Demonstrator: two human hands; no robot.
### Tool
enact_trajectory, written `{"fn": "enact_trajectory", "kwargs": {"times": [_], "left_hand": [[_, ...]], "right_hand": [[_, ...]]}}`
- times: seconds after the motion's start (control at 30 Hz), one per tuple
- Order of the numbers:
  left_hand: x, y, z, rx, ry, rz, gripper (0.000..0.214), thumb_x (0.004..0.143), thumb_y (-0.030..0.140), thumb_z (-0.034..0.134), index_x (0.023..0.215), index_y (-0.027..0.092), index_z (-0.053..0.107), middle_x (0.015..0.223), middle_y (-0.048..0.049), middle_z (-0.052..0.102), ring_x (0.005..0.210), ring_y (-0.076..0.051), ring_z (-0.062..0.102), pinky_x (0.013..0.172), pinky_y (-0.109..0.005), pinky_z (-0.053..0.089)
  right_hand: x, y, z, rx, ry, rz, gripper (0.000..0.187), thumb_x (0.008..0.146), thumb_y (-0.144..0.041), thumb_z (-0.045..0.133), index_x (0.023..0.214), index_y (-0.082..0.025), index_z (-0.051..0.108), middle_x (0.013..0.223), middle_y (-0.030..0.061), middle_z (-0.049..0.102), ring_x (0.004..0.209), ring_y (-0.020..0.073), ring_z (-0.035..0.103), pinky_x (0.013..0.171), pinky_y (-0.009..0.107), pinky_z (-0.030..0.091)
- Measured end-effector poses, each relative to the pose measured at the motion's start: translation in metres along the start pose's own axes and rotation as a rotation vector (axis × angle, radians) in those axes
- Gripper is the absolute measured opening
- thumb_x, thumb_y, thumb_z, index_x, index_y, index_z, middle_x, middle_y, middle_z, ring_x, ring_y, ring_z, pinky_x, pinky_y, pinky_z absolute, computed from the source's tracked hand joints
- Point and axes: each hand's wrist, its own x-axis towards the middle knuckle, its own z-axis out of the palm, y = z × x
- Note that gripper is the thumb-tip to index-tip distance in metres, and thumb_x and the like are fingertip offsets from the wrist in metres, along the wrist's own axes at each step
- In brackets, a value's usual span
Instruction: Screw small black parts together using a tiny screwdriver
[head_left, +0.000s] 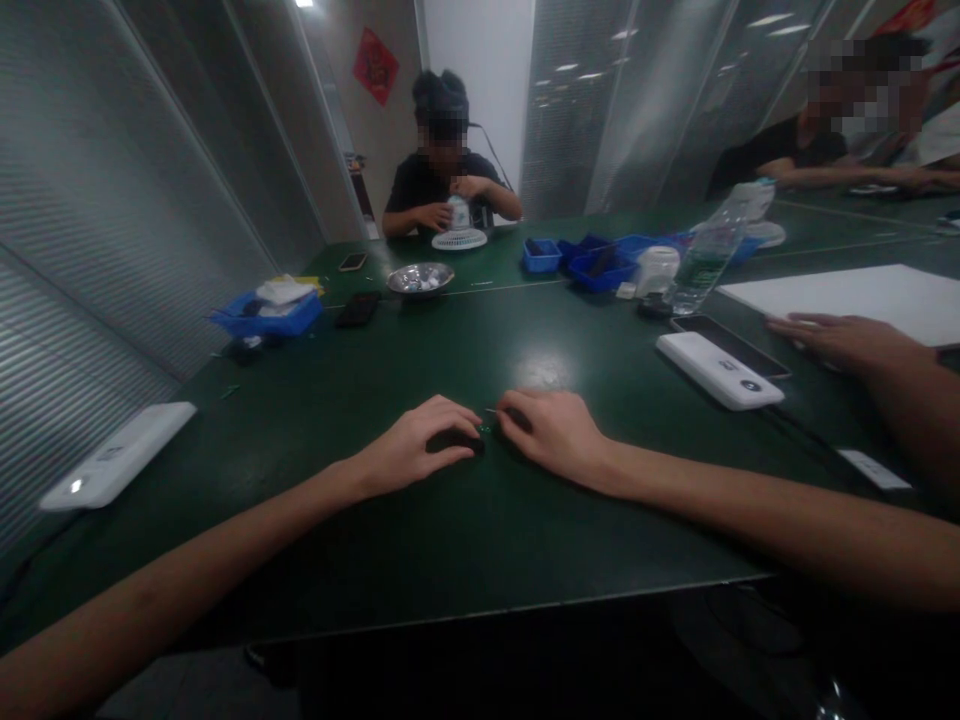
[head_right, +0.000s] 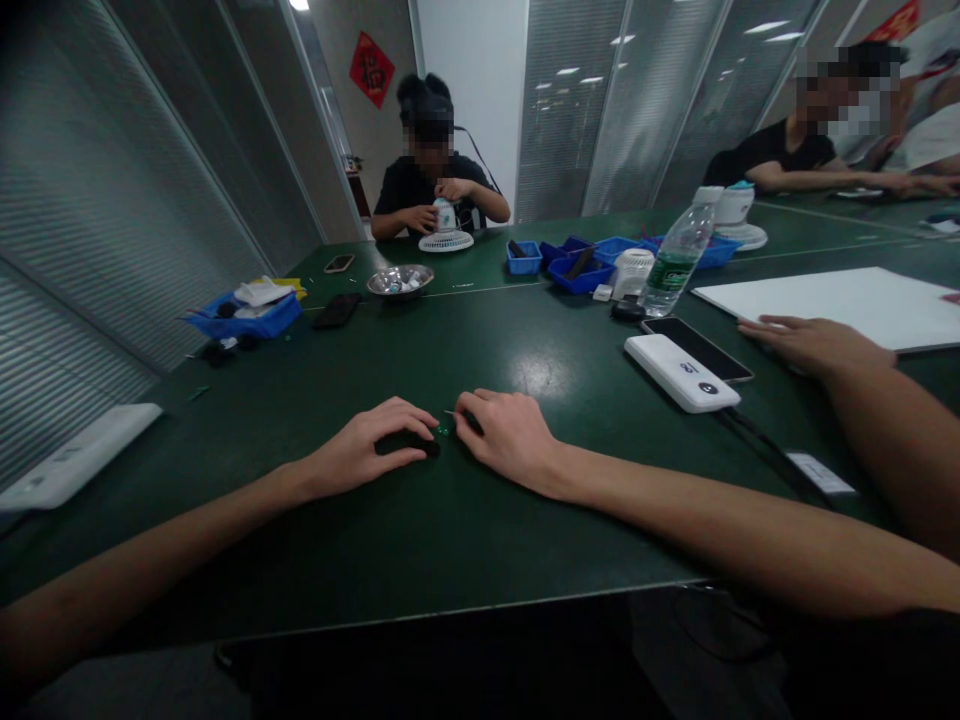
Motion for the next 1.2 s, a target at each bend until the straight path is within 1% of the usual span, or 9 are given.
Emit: {"fn": "enact_trajectory", "kwargs": {"times": [0.13,0.23,0.37,0.5,0.57,0.67,0.8,0.93,1.2], "left_hand": [[0.000,-0.003,0.002,0.098,-0.093,0.034,0.027,0.100,0.025,0.058,0.126,0.026,0.065,0.138,-0.0086,0.061,0.137,-0.026,0.047,0.112,-0.047,0.036],[-0.003,-0.013,-0.003,0.149,-0.057,0.016,0.029,0.101,0.026,0.056,0.129,0.026,0.063,0.137,-0.0086,0.062,0.135,-0.026,0.049,0.112,-0.047,0.036],[-0.009,-0.027,-0.015,0.137,-0.014,-0.004,0.029,0.099,0.026,0.060,0.127,0.025,0.065,0.129,-0.0082,0.065,0.127,-0.025,0.054,0.107,-0.044,0.041],[-0.010,-0.030,-0.027,0.100,-0.021,-0.006,0.028,0.096,0.026,0.064,0.124,0.024,0.065,0.122,-0.0073,0.067,0.120,-0.024,0.057,0.103,-0.041,0.042],[-0.009,-0.031,-0.030,0.089,-0.015,-0.013,0.029,0.099,0.023,0.059,0.127,0.023,0.063,0.122,-0.0075,0.067,0.117,-0.023,0.057,0.102,-0.040,0.043],[-0.009,-0.035,-0.030,0.104,0.018,-0.047,0.032,0.103,0.016,0.046,0.131,0.022,0.062,0.122,-0.0081,0.065,0.114,-0.021,0.057,0.100,-0.039,0.045],[-0.007,-0.045,-0.029,0.201,0.009,-0.099,0.035,0.103,0.016,0.048,0.135,0.023,0.061,0.126,-0.0089,0.062,0.113,-0.022,0.056,0.096,-0.040,0.047],[-0.005,-0.050,-0.031,0.223,-0.018,-0.119,0.027,0.102,0.015,0.050,0.123,0.021,0.066,0.122,-0.0085,0.061,0.109,-0.022,0.056,0.092,-0.038,0.049],[-0.002,-0.046,-0.037,0.037,-0.025,-0.247,0.006,0.097,0.019,0.059,0.100,0.019,0.064,0.129,-0.0075,0.057,0.117,-0.022,0.054,0.098,-0.038,0.048]], "right_hand": [[0.002,0.001,-0.001,0.038,0.003,0.023,0.021,0.101,-0.032,0.052,0.100,-0.019,0.068,0.089,0.0032,0.070,0.067,0.0135,0.057,0.060,0.026,0.033],[0.005,0.002,-0.003,0.071,-0.014,0.031,0.022,0.101,-0.034,0.052,0.102,-0.019,0.069,0.091,0.0033,0.071,0.068,0.0138,0.058,0.061,0.026,0.035],[0.008,0.004,-0.004,0.092,-0.016,0.035,0.021,0.100,-0.033,0.053,0.102,-0.020,0.069,0.091,0.0030,0.071,0.070,0.0147,0.060,0.063,0.027,0.037],[0.012,0.008,-0.003,0.143,-0.030,0.031,0.021,0.101,-0.033,0.051,0.103,-0.020,0.068,0.093,0.0031,0.070,0.072,0.0146,0.062,0.064,0.026,0.041],[0.014,0.011,-0.001,0.165,-0.037,0.020,0.022,0.101,-0.033,0.051,0.104,-0.020,0.068,0.094,0.0032,0.070,0.073,0.0145,0.062,0.064,0.026,0.042],[0.017,0.014,0.002,0.196,-0.020,-0.005,0.022,0.102,-0.034,0.050,0.105,-0.021,0.067,0.096,0.0034,0.070,0.075,0.0146,0.063,0.067,0.027,0.044],[0.022,0.016,0.003,0.213,-0.022,0.019,0.021,0.102,-0.032,0.049,0.103,-0.021,0.067,0.092,0.0030,0.069,0.071,0.0142,0.061,0.065,0.027,0.044],[0.025,0.017,0.004,0.232,-0.037,0.030,0.019,0.101,-0.031,0.050,0.102,-0.021,0.066,0.090,0.0025,0.068,0.069,0.0136,0.060,0.064,0.026,0.043],[0.026,0.018,0.006,0.260,-0.049,0.028,0.021,0.102,-0.033,0.049,0.101,-0.021,0.066,0.089,0.0018,0.068,0.067,0.0129,0.059,0.061,0.026,0.041]]}}
